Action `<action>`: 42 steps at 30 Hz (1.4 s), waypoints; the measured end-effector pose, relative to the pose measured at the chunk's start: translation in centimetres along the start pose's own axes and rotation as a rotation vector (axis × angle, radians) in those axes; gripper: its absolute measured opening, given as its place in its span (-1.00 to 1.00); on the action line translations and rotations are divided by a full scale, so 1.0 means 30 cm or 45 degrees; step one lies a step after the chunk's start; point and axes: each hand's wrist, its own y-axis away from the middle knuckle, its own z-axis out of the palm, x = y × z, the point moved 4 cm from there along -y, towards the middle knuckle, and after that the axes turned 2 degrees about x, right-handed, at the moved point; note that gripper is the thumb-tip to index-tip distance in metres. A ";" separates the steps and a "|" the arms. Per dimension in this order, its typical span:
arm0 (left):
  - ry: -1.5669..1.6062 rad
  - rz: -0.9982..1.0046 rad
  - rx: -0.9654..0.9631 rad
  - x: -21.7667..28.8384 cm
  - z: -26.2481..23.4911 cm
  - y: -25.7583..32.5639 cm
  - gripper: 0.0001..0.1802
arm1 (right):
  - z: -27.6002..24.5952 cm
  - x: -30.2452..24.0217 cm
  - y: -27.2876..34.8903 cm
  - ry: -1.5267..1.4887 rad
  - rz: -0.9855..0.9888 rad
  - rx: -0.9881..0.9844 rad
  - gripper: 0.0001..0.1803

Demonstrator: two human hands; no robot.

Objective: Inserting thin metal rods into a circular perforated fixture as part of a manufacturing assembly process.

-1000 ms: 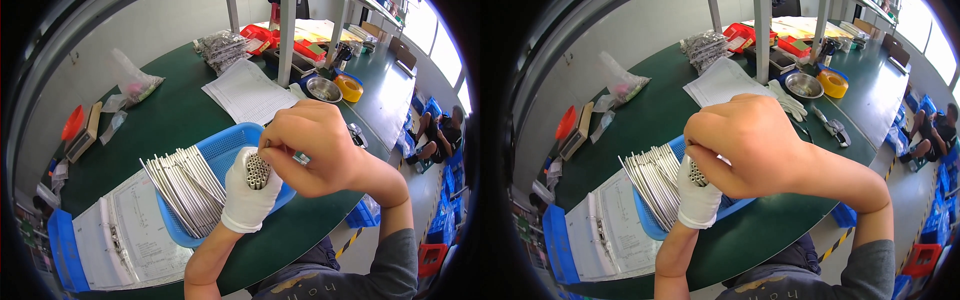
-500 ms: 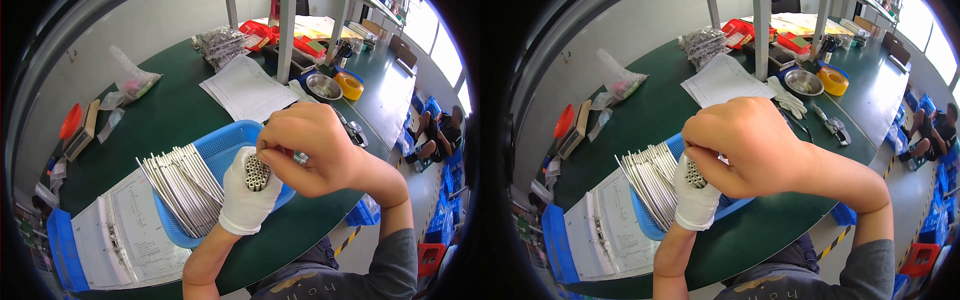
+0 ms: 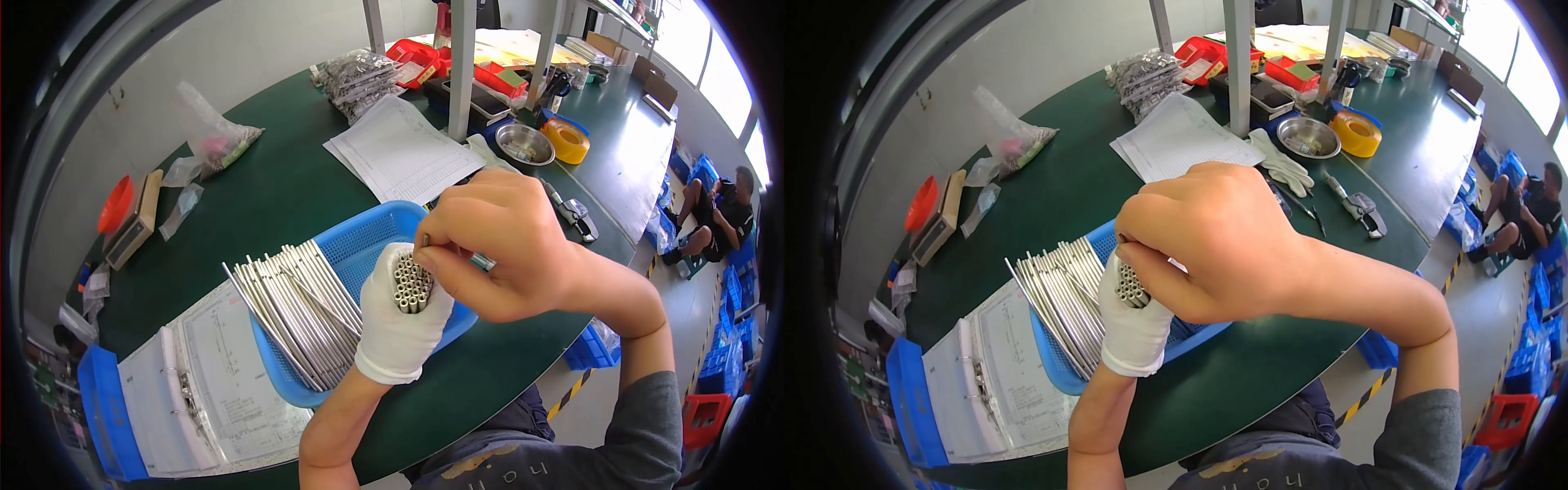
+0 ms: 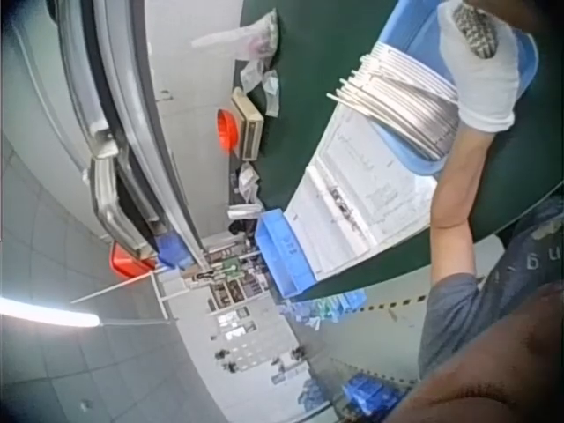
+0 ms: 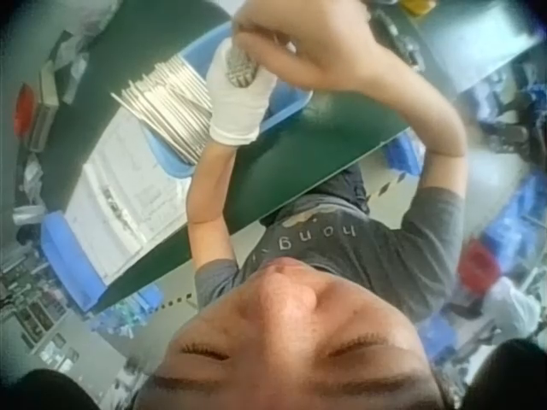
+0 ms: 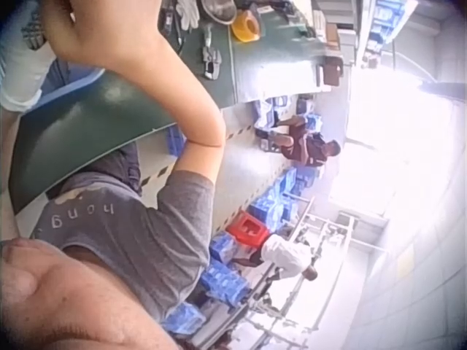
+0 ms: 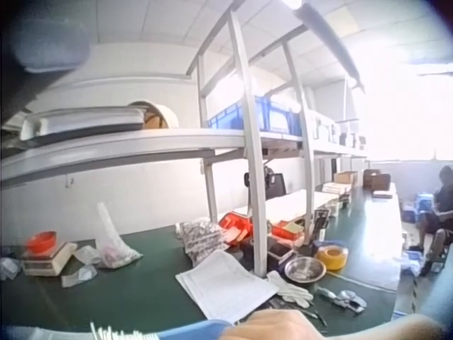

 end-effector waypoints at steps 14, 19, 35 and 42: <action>-0.028 -0.049 -0.010 -0.010 -0.001 0.003 -0.81 | -0.004 0.005 0.014 -0.012 0.106 0.035 -0.93; -0.030 -0.031 -0.006 -0.014 -0.003 0.002 -0.81 | -0.004 0.010 0.018 -0.018 0.097 0.037 -0.93; -0.059 0.037 -0.020 -0.012 0.000 -0.004 -0.82 | -0.013 -0.009 0.015 0.061 -0.028 0.033 -0.94; -0.058 -0.006 -0.022 -0.017 -0.004 -0.003 -0.82 | -0.007 0.000 0.010 -0.013 0.066 0.005 -0.94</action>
